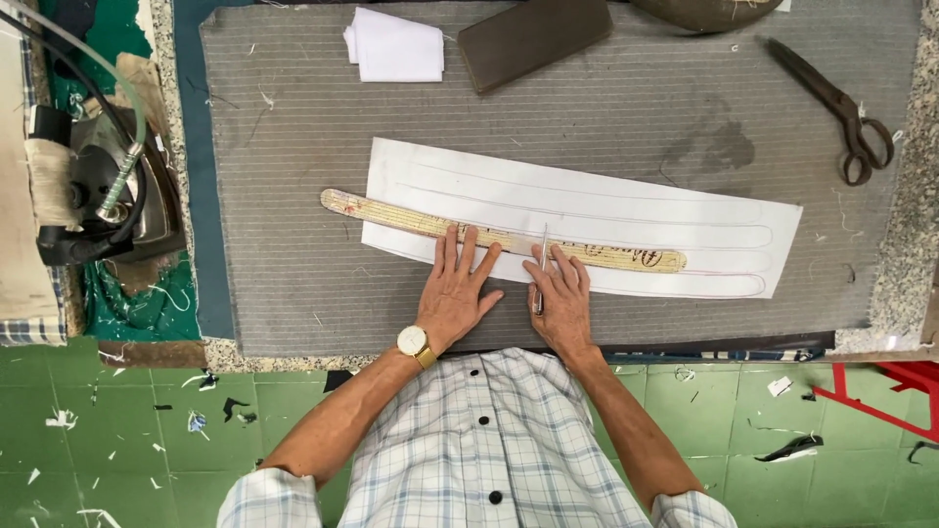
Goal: Using a ruler and pen to draw precise parallel lines on a fabric pattern piece for tailoring.
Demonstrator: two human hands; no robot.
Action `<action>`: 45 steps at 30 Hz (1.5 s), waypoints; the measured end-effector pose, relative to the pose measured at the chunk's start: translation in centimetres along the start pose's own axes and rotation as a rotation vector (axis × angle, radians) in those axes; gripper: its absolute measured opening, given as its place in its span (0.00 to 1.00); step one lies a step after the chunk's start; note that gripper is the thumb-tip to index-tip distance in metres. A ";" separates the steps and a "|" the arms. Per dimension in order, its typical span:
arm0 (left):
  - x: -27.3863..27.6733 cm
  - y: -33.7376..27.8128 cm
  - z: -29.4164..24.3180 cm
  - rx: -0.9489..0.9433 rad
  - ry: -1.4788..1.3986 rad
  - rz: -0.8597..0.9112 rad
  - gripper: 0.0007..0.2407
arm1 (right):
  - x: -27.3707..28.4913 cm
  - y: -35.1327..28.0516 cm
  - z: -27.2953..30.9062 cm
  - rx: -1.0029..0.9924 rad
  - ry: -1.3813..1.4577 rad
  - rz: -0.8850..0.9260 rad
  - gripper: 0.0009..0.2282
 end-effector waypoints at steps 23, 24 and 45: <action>0.4 -0.3 0.7 0.017 -0.022 -0.148 0.27 | -2.1 14.3 7.3 -0.182 0.558 0.369 0.12; 0.7 -0.3 0.7 0.018 -0.016 -0.136 0.27 | -1.7 14.0 7.0 -0.176 0.522 0.353 0.11; 2.6 -4.8 9.9 0.211 -0.010 -0.272 0.31 | 0.2 1.6 -4.5 -0.031 0.002 -0.078 0.20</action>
Point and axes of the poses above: each hand's wrist, its own y-axis towards the middle knuckle, its own x-axis out of the back of the hand, z = x × y, the point moved 7 cm from there along y, towards the middle knuckle, and after that the axes turned 2 degrees about -x, right-handed, at the moved point
